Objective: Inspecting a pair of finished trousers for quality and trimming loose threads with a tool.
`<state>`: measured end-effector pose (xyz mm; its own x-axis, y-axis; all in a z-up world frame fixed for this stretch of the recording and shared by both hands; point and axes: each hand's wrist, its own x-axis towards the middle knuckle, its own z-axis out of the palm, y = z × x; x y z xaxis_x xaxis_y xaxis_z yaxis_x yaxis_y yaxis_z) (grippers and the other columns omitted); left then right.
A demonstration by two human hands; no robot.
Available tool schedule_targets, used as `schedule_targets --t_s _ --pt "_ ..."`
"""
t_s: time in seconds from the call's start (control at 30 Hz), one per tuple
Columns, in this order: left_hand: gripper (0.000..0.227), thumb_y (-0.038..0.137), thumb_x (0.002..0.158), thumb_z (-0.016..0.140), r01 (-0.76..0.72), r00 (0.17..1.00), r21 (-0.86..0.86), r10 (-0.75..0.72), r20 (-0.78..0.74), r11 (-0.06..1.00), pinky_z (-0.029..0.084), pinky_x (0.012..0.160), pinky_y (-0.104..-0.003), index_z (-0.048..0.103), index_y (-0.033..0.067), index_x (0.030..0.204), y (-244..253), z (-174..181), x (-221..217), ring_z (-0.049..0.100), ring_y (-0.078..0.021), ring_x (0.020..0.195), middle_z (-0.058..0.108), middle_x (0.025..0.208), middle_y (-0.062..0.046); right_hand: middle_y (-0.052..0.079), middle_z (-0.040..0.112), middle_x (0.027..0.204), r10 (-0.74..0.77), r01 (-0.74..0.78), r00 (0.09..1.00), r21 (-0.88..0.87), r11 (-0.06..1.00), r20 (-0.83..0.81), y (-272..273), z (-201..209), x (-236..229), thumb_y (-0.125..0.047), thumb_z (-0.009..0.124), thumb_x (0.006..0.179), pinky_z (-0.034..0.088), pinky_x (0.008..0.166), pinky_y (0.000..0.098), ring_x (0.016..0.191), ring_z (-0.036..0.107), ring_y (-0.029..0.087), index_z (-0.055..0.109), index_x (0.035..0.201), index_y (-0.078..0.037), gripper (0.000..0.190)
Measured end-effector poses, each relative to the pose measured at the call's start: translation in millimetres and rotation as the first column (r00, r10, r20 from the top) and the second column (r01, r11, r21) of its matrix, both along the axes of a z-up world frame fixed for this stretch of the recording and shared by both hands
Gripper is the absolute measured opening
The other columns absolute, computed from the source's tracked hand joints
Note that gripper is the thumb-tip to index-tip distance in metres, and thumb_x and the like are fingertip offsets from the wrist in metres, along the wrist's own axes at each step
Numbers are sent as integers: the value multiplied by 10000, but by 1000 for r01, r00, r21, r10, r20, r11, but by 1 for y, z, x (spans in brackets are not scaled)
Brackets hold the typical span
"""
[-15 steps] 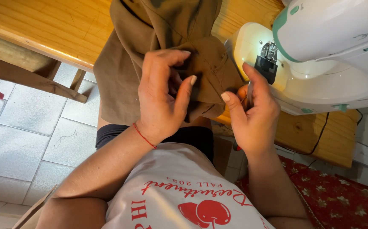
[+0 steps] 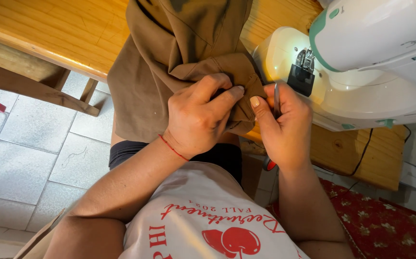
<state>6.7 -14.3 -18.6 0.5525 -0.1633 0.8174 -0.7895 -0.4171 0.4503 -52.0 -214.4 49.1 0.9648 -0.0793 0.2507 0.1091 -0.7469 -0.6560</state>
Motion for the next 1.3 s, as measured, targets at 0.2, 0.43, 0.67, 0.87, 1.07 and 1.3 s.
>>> schedule_targets --t_s 0.2,0.43,0.67,0.87,1.07,1.3 --pt "100 104 1226 695 90 960 -114 -116 -253 989 651 961 -372 792 89 1210 6 12 -4 813 -245 1176 812 1230 -47 -42 444 796 -20 20 1000 -27 999 -19 -2 -2 -1 -212 745 1241 473 735 324 751 608 132 636 1058 -77 253" --pt "69 94 1122 758 127 864 -301 -254 -435 945 566 906 -385 751 119 1058 0 13 2 726 -241 980 774 1035 -24 -37 432 829 -34 35 999 -133 990 12 3 6 -7 -322 698 1232 460 748 382 750 488 182 734 1478 -45 372" --pt "133 49 1081 805 103 808 -433 -329 -488 895 600 857 -315 735 126 999 -6 10 6 716 -152 928 769 1009 -12 200 838 1278 116 -14 950 -332 943 289 24 22 -32 -123 582 1338 648 1019 439 1075 791 323 684 1648 51 370" --pt "87 -9 1081 817 111 782 -517 -396 -482 849 673 809 -384 807 39 1010 -8 6 13 793 -289 893 770 926 -139 -8 790 794 7 58 975 -284 957 223 6 -20 -8 -176 882 1180 648 717 341 751 804 236 906 1147 -144 52" --pt "94 -11 1081 822 122 787 -518 -400 -470 847 667 790 -384 807 30 998 -8 8 12 778 -291 888 754 917 -152 73 812 827 7 71 969 -306 949 246 8 -20 0 -147 928 1158 670 756 409 813 831 334 872 1064 -120 112" --pt "88 1 1074 827 127 794 -512 -396 -460 849 663 798 -414 808 33 994 -8 5 15 776 -326 909 757 943 -171 112 828 877 13 77 961 -314 946 275 8 -21 5 -132 947 1146 675 768 423 863 846 373 872 1070 -99 112"
